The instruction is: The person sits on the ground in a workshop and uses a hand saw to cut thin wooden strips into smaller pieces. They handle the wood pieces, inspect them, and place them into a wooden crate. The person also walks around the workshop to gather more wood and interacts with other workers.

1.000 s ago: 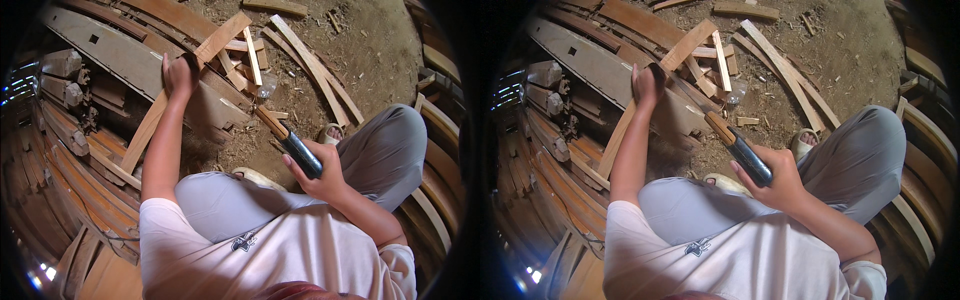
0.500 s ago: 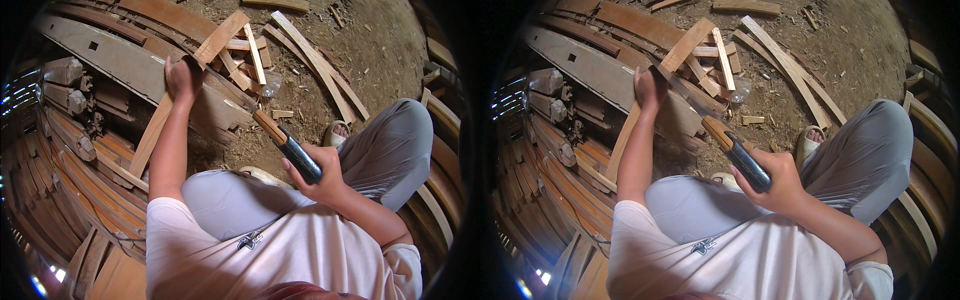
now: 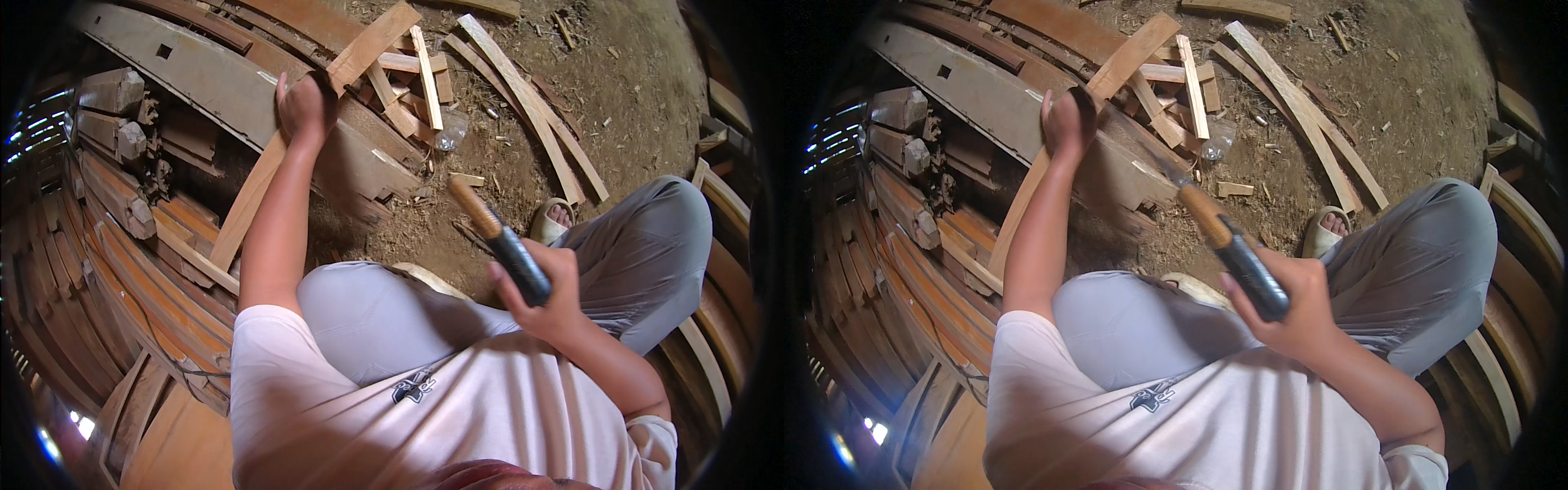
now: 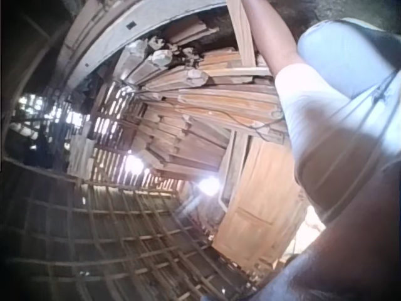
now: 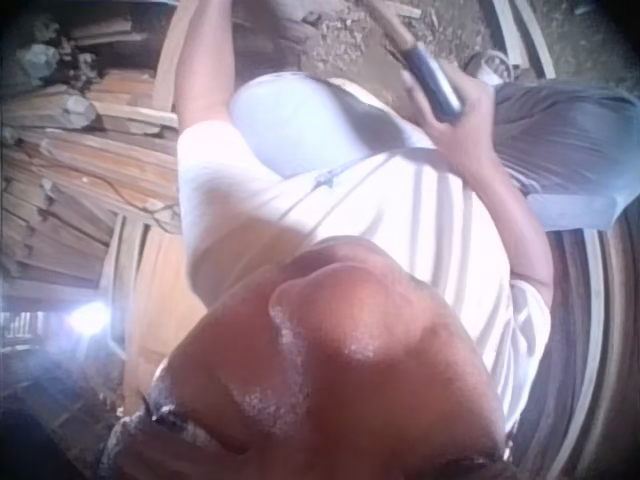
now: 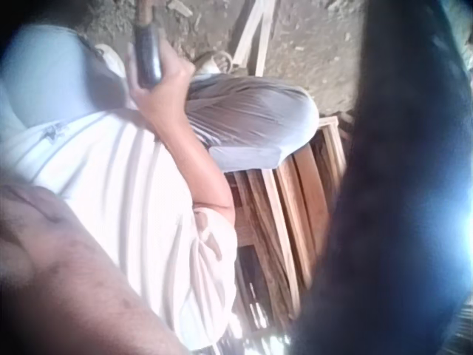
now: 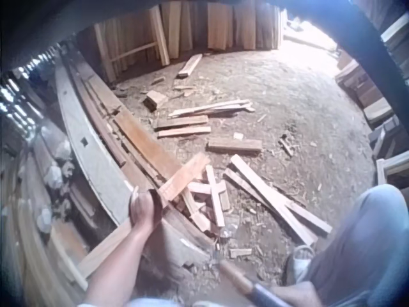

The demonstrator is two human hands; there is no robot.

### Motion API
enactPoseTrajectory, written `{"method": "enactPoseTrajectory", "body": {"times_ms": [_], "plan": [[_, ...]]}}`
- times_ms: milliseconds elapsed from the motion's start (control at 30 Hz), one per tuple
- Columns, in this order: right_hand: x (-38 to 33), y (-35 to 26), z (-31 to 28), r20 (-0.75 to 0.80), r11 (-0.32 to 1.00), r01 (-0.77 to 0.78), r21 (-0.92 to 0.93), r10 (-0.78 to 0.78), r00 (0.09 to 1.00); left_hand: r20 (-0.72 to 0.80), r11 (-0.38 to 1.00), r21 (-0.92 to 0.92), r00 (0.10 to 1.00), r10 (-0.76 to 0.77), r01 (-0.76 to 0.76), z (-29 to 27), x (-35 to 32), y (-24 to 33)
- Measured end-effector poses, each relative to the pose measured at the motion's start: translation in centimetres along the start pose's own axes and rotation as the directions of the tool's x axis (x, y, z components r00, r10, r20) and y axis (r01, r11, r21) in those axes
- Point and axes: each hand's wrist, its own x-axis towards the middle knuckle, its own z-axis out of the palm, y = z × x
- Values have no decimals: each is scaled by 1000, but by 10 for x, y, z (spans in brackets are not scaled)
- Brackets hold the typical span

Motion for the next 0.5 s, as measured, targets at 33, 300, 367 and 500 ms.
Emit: {"method": "enactPoseTrajectory", "body": {"times_ms": [33,300,367,500], "plan": [[0,-2,-8,-26,1000,-5,-13,5,1000,6,1000,10,1000,-1,1,-2,0,-1],[32,2,8,7,999,-48,2,48,999,61,990,42,989,132,-135,6,-4,5],[38,3,20,-10,995,-59,81,60,998,28,992,56,993,112,-114,-1,1,5],[46,-13,34,22,988,-130,78,129,991,103,996,63,993,62,-68,1,-2,-3]]}}
